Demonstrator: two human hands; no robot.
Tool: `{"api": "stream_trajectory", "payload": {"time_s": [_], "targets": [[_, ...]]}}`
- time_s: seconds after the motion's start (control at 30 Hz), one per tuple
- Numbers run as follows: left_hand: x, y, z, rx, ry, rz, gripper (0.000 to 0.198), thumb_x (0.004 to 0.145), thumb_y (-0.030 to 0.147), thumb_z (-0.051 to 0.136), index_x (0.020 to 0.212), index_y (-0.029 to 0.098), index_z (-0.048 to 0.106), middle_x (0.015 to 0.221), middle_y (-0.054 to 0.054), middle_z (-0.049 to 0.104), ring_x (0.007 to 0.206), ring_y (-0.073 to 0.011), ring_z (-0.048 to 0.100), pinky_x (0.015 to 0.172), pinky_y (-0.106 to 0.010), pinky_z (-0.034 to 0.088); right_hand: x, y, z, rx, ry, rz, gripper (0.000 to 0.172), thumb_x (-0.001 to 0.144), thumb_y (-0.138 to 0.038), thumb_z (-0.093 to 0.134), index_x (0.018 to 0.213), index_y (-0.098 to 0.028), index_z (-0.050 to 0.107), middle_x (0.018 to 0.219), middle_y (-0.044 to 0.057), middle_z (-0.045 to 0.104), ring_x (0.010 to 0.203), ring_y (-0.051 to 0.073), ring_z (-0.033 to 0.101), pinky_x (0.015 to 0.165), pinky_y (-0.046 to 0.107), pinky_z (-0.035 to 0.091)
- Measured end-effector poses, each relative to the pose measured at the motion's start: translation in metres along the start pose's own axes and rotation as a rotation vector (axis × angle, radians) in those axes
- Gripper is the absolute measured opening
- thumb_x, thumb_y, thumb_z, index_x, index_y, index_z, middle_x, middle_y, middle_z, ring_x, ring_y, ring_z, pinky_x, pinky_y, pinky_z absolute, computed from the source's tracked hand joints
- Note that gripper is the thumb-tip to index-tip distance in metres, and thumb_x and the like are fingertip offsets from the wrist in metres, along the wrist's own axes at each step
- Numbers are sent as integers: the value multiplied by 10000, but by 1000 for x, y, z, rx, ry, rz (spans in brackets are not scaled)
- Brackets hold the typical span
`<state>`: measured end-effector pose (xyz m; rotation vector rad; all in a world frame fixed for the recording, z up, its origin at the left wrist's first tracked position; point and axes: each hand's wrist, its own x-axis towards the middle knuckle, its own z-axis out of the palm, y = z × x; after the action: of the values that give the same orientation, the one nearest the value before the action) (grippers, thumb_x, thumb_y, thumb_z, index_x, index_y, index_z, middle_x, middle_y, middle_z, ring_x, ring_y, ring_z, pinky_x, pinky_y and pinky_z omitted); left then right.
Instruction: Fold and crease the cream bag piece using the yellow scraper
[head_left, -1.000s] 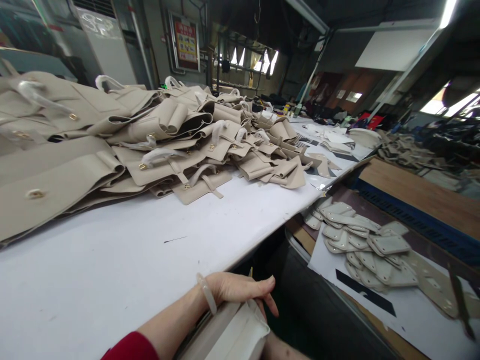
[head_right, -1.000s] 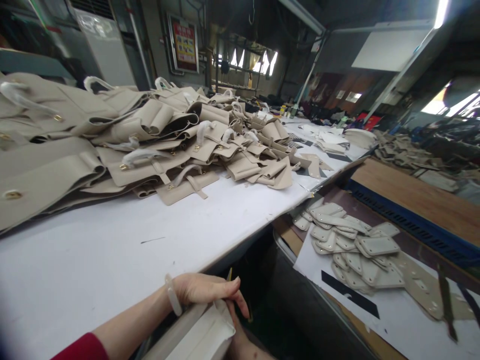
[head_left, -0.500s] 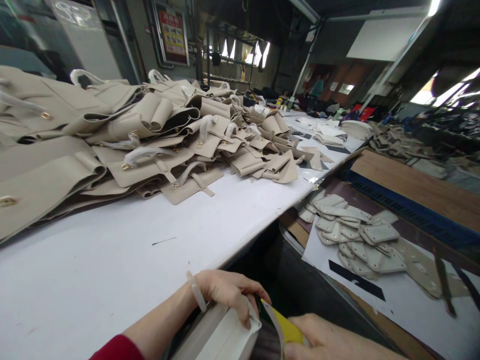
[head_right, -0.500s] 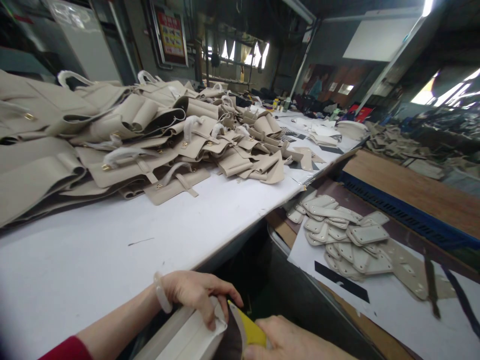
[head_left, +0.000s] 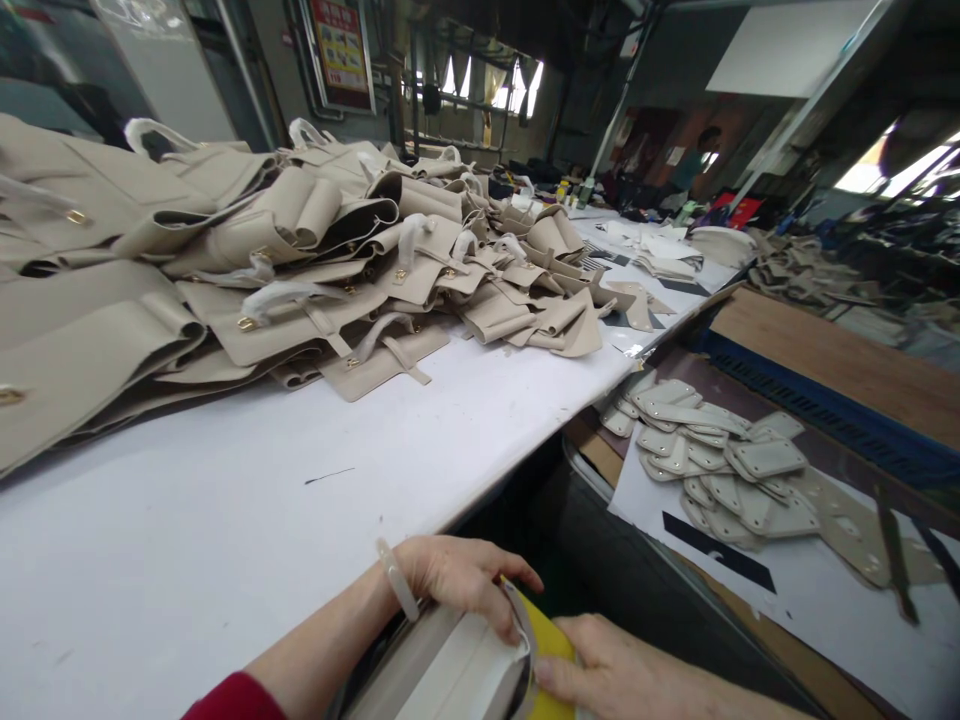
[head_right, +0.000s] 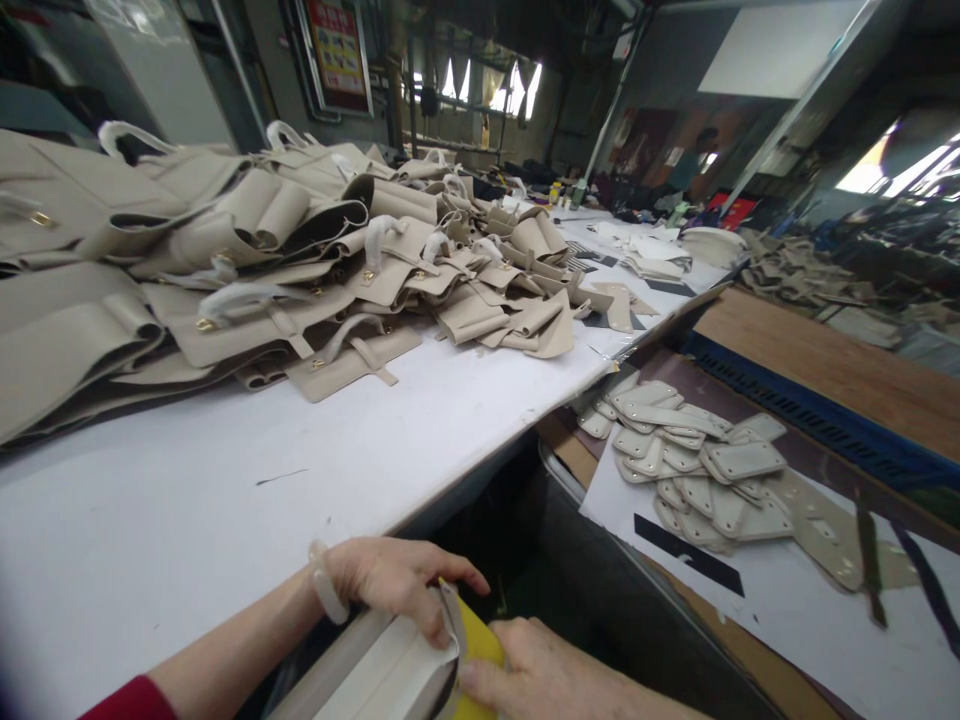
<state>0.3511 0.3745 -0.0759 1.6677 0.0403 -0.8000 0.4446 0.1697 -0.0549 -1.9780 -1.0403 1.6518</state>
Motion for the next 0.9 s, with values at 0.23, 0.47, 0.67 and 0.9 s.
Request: {"api": "stream_trajectory", "payload": {"time_s": [0.23, 0.47, 0.67, 0.9], "targets": [[-2, 0, 1, -15, 16, -13, 1002, 559, 500, 744, 1431, 97, 462, 1212, -186, 652, 1114, -389, 600, 953, -460, 466, 3, -5, 10, 81, 12, 36, 345, 932, -433, 511, 949, -129, 673, 746, -6, 510, 624, 88, 394, 518, 162, 311], [-1, -4, 2, -56, 61, 3, 999, 567, 436, 738, 1457, 108, 426, 1145, -150, 669, 1073, -365, 610, 897, -423, 482, 20, 16, 24, 242, -13, -50, 514, 903, -601, 523, 930, -117, 693, 724, 1, 467, 603, 81, 350, 510, 168, 275], [0, -9, 1, -133, 78, -2, 1001, 563, 358, 757, 1476, 158, 396, 1042, -80, 667, 931, -268, 612, 753, -317, 465, 26, 19, 29, 288, 8, -35, 657, 821, -749, 530, 888, -117, 694, 706, -5, 460, 586, 75, 330, 484, 170, 257], [12, -25, 8, -382, 46, 74, 1175, 513, 259, 816, 1523, 233, 216, 990, -40, 678, 830, -210, 605, 698, -315, 474, 39, 8, 43, 369, 49, -71, 796, 718, -862, 522, 925, -115, 705, 807, 34, 601, 650, 87, 418, 583, 160, 368]]}}
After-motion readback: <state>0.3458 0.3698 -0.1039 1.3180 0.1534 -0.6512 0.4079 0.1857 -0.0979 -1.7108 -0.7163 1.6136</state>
